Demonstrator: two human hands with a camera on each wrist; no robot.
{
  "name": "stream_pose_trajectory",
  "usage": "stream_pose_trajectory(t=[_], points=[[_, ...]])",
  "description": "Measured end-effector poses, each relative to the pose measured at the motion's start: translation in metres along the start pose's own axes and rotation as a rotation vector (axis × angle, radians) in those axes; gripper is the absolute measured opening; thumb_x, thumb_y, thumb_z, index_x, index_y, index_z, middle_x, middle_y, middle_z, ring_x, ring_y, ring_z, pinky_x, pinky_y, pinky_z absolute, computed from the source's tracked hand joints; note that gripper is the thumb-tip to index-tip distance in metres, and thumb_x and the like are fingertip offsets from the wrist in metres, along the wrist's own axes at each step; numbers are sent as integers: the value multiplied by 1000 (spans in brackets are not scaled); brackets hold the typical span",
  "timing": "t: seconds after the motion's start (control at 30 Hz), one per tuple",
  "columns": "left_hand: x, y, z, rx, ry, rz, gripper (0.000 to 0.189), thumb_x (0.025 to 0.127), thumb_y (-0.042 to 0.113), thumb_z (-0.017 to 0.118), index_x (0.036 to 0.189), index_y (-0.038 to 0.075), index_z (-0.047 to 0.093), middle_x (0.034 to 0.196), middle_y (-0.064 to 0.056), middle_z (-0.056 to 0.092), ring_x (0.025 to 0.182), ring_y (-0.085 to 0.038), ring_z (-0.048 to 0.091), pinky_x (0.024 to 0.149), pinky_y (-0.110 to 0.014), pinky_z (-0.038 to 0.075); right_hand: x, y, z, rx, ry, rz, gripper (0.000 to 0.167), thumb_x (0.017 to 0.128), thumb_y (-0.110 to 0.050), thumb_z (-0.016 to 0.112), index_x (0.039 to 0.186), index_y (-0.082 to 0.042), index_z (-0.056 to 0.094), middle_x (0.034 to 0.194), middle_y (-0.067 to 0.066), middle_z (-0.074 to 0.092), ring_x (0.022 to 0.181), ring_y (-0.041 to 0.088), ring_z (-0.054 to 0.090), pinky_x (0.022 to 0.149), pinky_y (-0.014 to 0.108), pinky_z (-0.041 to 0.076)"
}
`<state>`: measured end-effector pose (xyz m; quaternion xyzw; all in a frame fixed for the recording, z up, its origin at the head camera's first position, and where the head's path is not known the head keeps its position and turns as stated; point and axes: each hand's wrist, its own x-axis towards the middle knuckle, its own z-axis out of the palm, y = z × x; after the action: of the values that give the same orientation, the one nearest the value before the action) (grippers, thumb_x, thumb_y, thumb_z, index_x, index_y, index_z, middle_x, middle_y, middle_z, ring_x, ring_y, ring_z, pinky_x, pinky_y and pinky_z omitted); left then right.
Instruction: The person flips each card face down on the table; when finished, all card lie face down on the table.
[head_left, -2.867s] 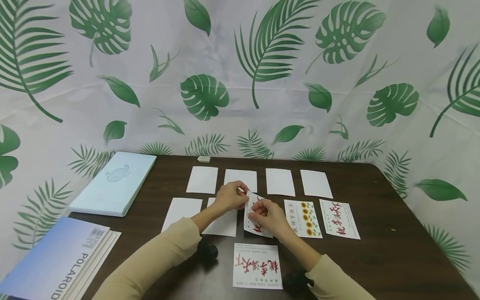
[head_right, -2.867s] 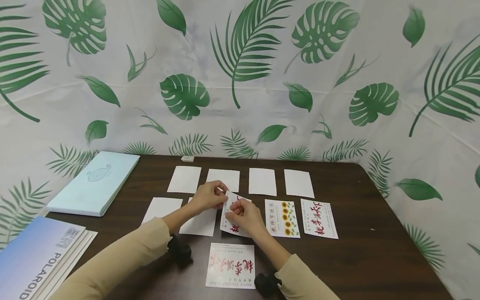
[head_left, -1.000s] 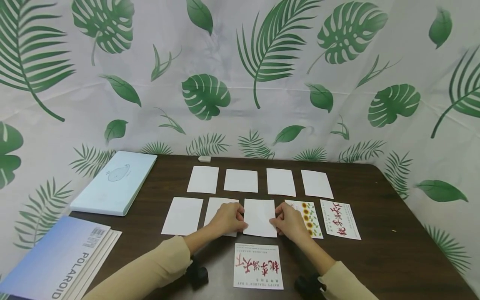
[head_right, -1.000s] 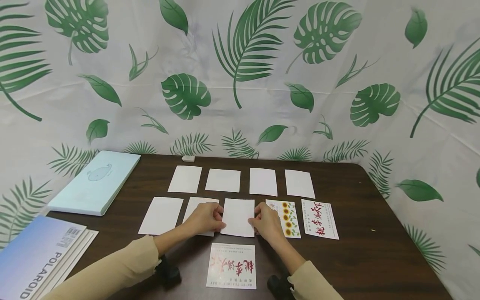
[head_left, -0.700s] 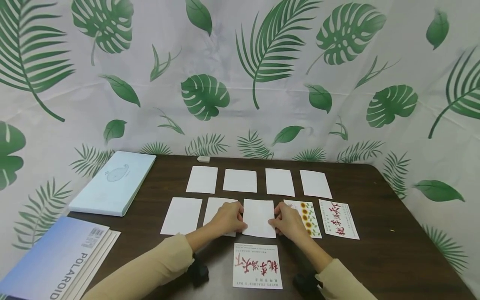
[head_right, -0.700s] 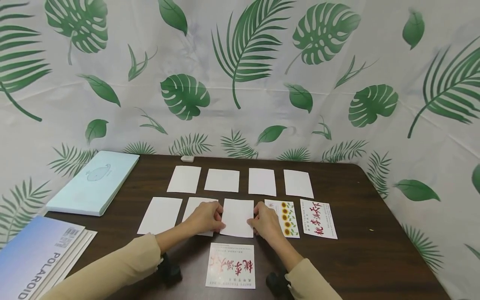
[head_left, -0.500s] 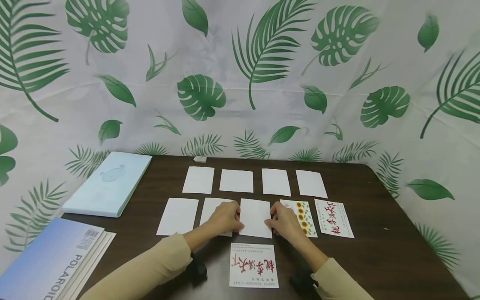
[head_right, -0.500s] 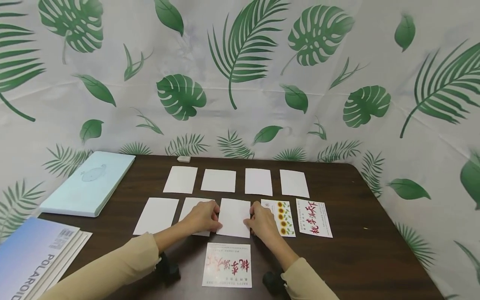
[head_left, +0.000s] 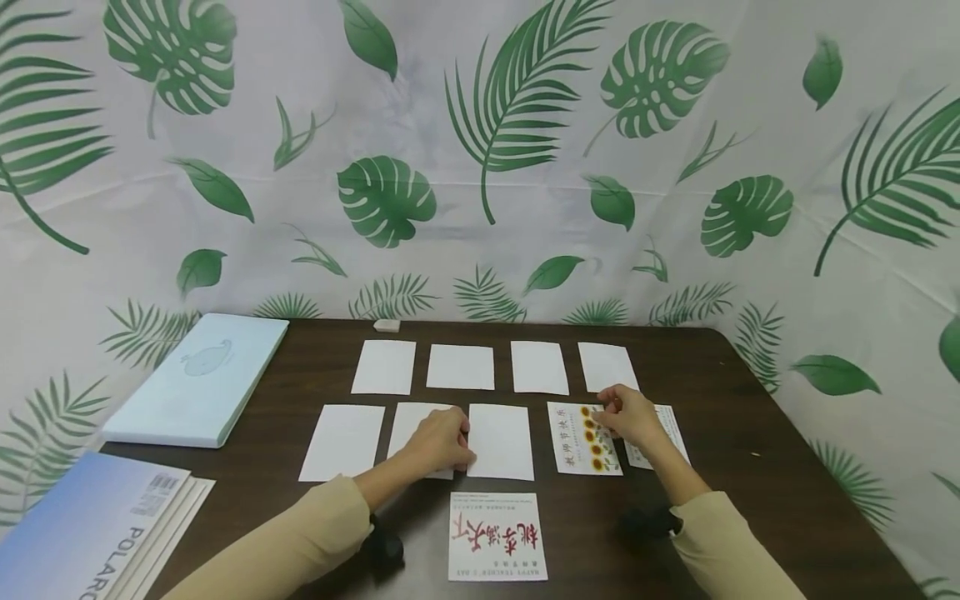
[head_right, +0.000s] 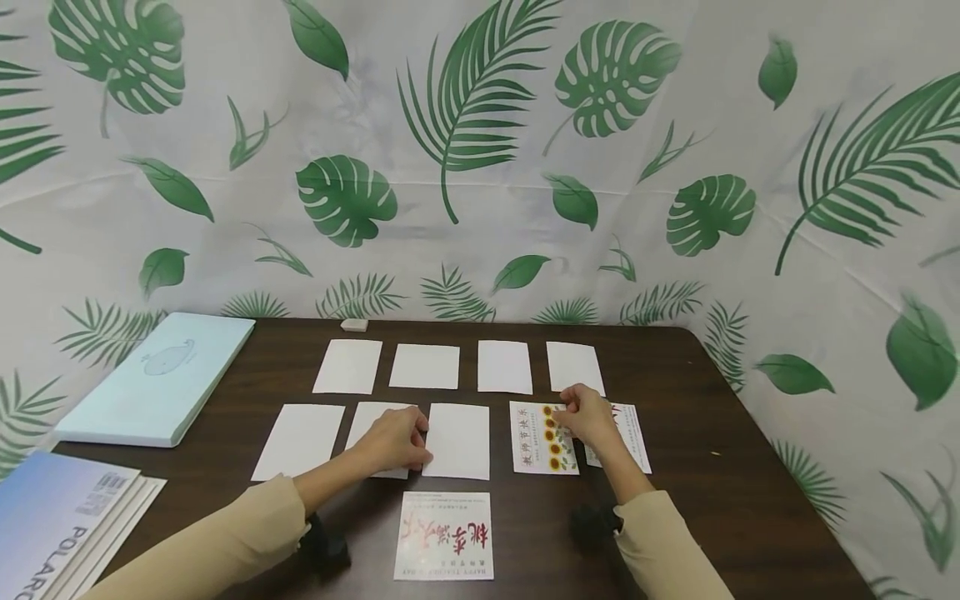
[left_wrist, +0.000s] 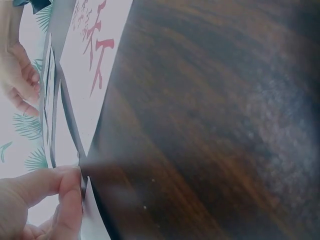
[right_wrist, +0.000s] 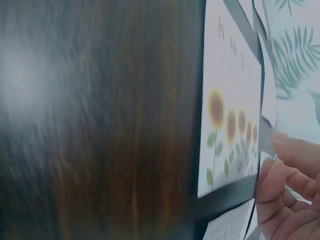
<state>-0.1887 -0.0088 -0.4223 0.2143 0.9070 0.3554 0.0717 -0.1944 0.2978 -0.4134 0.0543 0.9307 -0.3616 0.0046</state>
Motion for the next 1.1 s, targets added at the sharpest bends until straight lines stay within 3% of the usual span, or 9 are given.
stream_pose_trajectory(t=[0.23, 0.47, 0.7, 0.9, 1.1], points=[[6, 3, 2, -84, -48, -11, 28, 72, 0, 75, 94, -7, 58, 62, 0, 60, 47, -7, 59, 46, -17, 46, 3, 15, -9, -143, -58, -36, 34, 74, -5, 74, 99, 4, 53, 73, 6, 47, 62, 16, 44, 53, 26, 39], [24, 16, -2, -218, -24, 12, 22, 78, 0, 71, 95, -7, 60, 66, -4, 58, 51, -13, 63, 47, -20, 51, 8, 23, -16, -195, -15, -108, 31, 72, -4, 75, 87, -3, 48, 73, 5, 47, 67, 18, 44, 58, 29, 34], [51, 43, 16, -431, -77, -33, 28, 82, 3, 68, 106, -8, 59, 82, -9, 62, 68, -16, 67, 58, -24, 56, 7, 29, -16, -111, 18, -175, 27, 76, -1, 72, 85, -5, 48, 72, 3, 47, 67, 16, 45, 56, 25, 36], [70, 55, 37, -492, -39, -64, 34, 82, 4, 69, 113, -7, 58, 93, -14, 64, 72, -14, 63, 63, -24, 56, 6, 29, -13, -19, 31, -238, 25, 76, 2, 72, 85, -5, 49, 74, 4, 51, 68, 15, 48, 55, 21, 40], [84, 60, 54, -515, 11, -82, 25, 81, 2, 70, 104, -5, 62, 83, -10, 66, 66, -12, 63, 60, -25, 56, 6, 31, -11, 26, 2, -256, 24, 77, 0, 71, 87, -4, 50, 76, 5, 53, 69, 14, 49, 56, 21, 42]])
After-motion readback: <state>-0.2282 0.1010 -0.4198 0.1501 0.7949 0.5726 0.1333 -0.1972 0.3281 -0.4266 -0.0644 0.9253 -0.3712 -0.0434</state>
